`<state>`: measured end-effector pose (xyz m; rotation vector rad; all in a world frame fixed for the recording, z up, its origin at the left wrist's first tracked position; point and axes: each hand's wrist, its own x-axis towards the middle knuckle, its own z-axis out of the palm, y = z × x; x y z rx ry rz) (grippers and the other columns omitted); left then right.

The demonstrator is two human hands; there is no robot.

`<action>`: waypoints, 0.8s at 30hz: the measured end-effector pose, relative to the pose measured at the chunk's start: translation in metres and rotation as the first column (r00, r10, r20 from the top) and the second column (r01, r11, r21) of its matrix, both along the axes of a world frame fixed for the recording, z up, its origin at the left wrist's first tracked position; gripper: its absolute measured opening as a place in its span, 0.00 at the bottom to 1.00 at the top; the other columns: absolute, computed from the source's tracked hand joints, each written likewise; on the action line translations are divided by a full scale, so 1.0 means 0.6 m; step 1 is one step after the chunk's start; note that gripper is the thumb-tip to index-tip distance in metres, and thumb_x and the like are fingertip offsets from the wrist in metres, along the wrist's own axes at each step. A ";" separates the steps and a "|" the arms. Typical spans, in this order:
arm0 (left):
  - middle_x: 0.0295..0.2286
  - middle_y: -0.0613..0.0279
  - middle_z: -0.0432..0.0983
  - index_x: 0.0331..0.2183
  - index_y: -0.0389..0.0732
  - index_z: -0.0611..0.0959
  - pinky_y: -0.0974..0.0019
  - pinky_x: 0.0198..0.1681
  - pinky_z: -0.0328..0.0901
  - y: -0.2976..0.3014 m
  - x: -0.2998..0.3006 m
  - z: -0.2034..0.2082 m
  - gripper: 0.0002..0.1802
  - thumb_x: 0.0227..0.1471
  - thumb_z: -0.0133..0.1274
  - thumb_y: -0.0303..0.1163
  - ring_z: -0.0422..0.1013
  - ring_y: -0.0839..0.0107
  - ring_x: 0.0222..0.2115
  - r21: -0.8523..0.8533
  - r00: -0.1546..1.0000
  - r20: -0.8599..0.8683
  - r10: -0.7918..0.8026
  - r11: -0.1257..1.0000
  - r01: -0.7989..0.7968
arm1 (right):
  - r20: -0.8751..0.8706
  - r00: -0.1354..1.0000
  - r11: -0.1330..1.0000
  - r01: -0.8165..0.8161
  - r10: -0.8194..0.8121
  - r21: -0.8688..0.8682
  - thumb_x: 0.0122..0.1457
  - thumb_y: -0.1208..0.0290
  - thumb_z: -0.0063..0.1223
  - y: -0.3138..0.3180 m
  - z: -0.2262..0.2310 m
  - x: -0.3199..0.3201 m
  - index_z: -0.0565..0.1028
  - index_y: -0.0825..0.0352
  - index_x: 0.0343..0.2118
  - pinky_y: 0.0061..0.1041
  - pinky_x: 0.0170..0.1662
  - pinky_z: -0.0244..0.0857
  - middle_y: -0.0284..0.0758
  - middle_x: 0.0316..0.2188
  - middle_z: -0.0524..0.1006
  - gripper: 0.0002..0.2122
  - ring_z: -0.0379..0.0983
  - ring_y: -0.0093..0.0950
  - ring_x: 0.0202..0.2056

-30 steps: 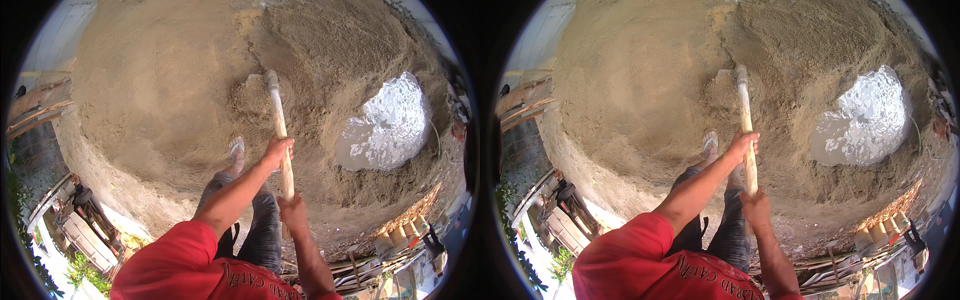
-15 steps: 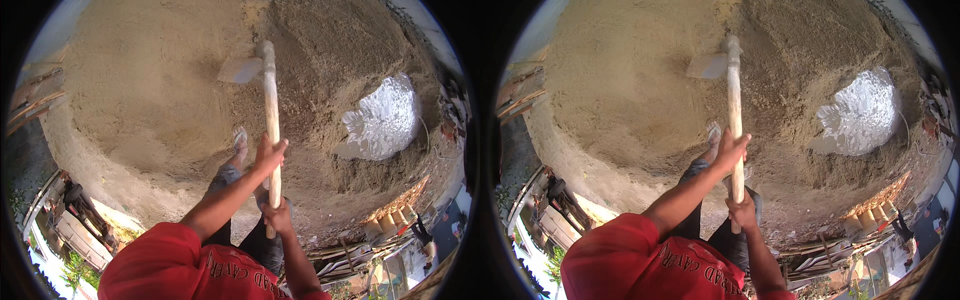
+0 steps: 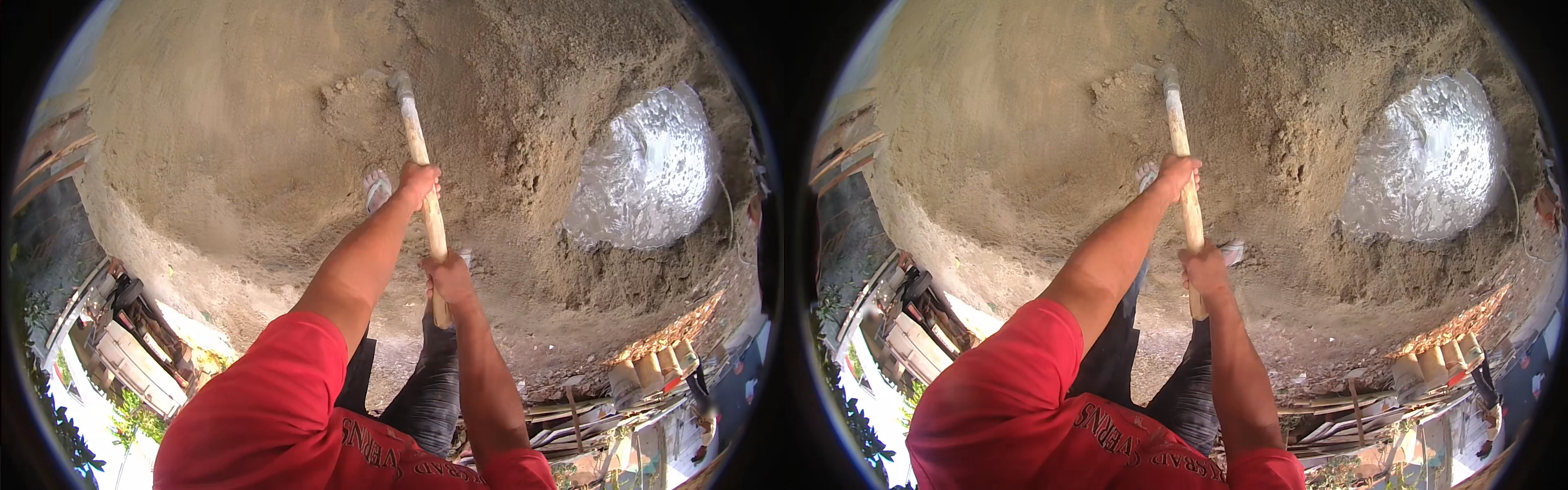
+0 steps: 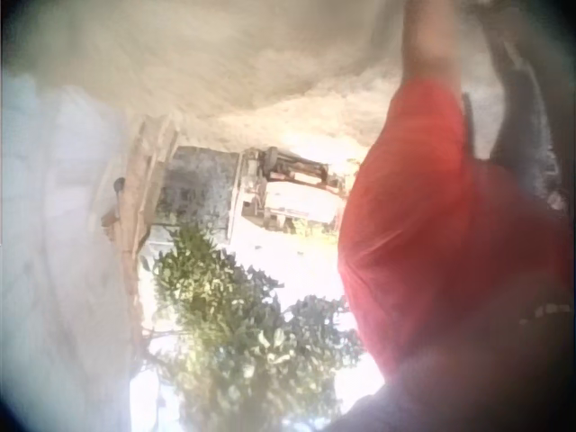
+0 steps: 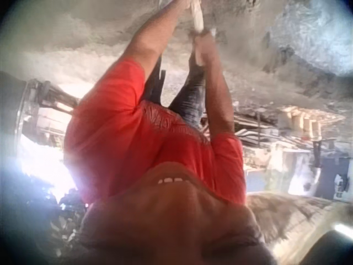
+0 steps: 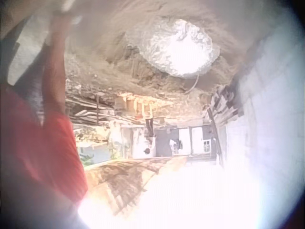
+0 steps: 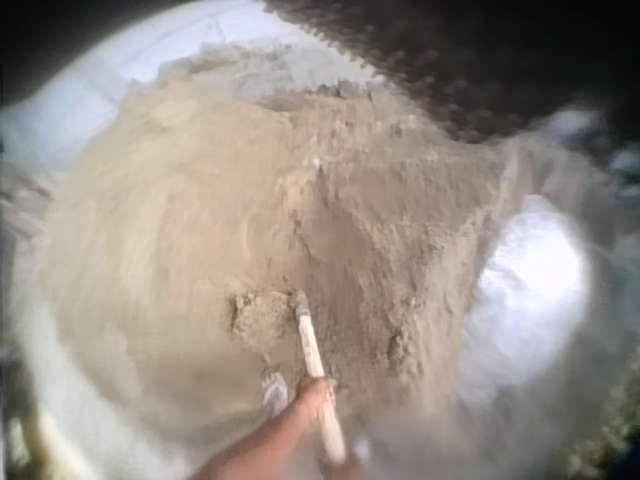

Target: The person uses a hoe to mix a pile of sand and cement with water in a central depression, pulling dry material into the wet center and adding more water with a hose.

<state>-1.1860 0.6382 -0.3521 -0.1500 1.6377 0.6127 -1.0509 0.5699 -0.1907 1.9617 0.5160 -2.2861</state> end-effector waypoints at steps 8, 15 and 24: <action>0.19 0.67 0.66 0.26 0.41 0.73 0.64 0.18 0.64 -0.117 0.184 0.193 0.07 0.50 0.56 0.29 0.62 0.73 0.15 0.052 0.865 0.369 0.340 0.922 -0.385 | 0.387 0.799 0.768 -0.577 0.461 0.277 0.52 0.61 0.55 -0.082 0.215 0.198 0.70 0.77 0.39 0.50 0.40 0.68 0.61 0.30 0.76 0.21 0.74 0.59 0.36; 0.18 0.68 0.65 0.31 0.43 0.68 0.66 0.16 0.64 -0.229 0.358 0.528 0.11 0.53 0.56 0.30 0.65 0.75 0.15 0.086 0.783 0.531 0.324 0.899 -0.430 | 0.410 0.761 0.798 -0.591 0.503 0.117 0.50 0.67 0.60 -0.174 0.533 0.322 0.68 0.74 0.38 0.43 0.33 0.69 0.54 0.23 0.75 0.18 0.76 0.52 0.29; 0.25 0.50 0.76 0.45 0.27 0.65 0.65 0.15 0.70 -0.070 0.073 0.253 0.26 0.52 0.58 0.32 0.74 0.68 0.16 0.087 0.921 -0.356 -0.158 0.976 0.201 | -0.359 0.890 0.957 0.289 -0.281 -0.034 0.56 0.74 0.59 -0.160 0.088 0.099 0.69 0.67 0.36 0.21 0.17 0.63 0.29 0.19 0.68 0.10 0.65 0.20 0.16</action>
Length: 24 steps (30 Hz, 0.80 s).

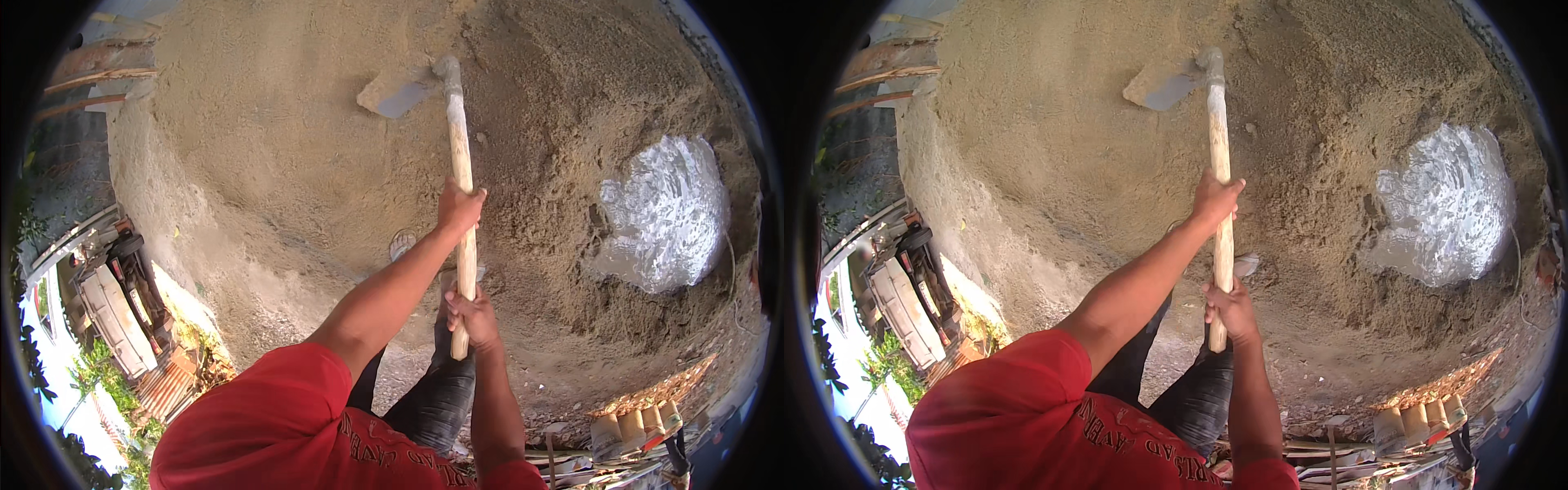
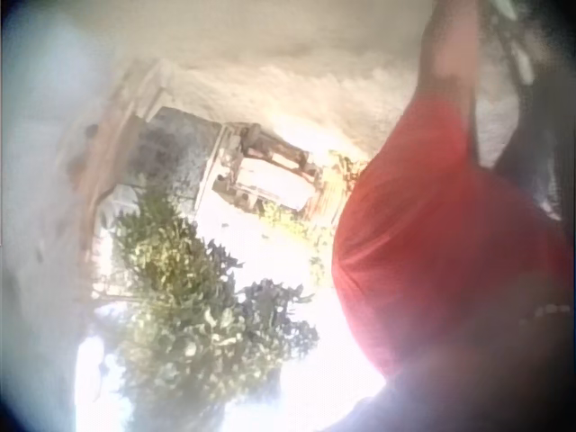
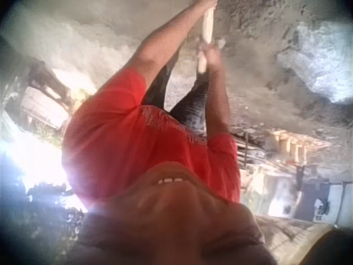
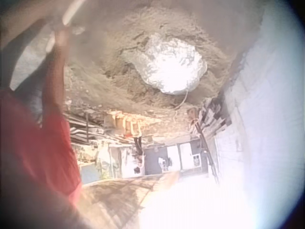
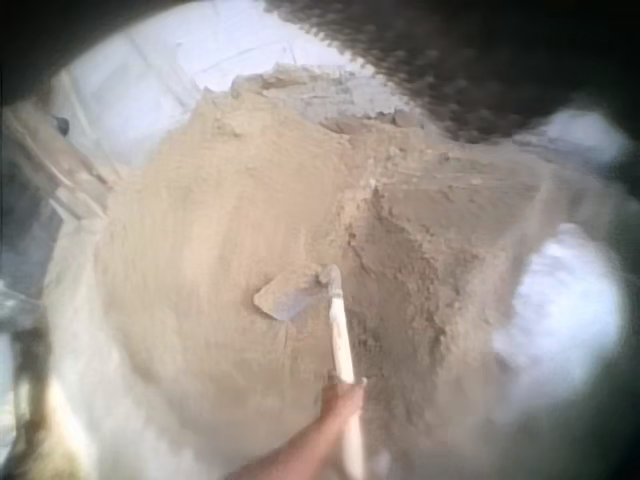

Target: The person uses a hoe to mix a pile of sand and cement with water in a central depression, pulling dry material into the wet center and adding more water with a hose.

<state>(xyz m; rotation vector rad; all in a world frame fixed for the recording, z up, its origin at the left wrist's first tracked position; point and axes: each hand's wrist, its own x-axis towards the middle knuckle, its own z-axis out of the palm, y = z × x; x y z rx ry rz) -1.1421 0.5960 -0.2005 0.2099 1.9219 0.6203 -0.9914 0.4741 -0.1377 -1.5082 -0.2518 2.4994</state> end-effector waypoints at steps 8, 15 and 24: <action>0.34 0.34 0.77 0.41 0.25 0.72 0.55 0.23 0.74 -0.105 -0.070 -0.321 0.22 0.46 0.58 0.28 0.79 0.48 0.27 -0.278 0.905 -0.296 -0.307 0.934 0.225 | 0.057 0.998 0.961 -0.013 0.030 -0.277 0.54 0.71 0.57 -0.061 -0.200 -0.092 0.71 0.69 0.28 0.23 0.17 0.61 0.29 0.17 0.67 0.08 0.63 0.21 0.15; 0.17 0.65 0.66 0.25 0.41 0.72 0.63 0.14 0.63 -0.187 0.154 -0.237 0.06 0.45 0.54 0.24 0.65 0.71 0.13 -0.163 0.641 0.498 0.584 0.789 -0.592 | 0.559 0.611 0.766 -0.639 0.561 -0.071 0.52 0.67 0.56 -0.029 -0.092 0.141 0.70 0.74 0.31 0.27 0.16 0.65 0.38 0.16 0.73 0.13 0.71 0.27 0.14; 0.19 0.69 0.67 0.26 0.43 0.72 0.66 0.18 0.64 -0.267 0.256 0.039 0.10 0.51 0.58 0.31 0.65 0.75 0.16 -0.289 0.295 0.771 0.564 0.723 -0.627 | 0.752 0.203 0.546 -0.803 0.627 -0.238 0.51 0.63 0.60 -0.089 0.254 0.194 0.70 0.74 0.35 0.42 0.34 0.68 0.50 0.23 0.76 0.18 0.76 0.45 0.25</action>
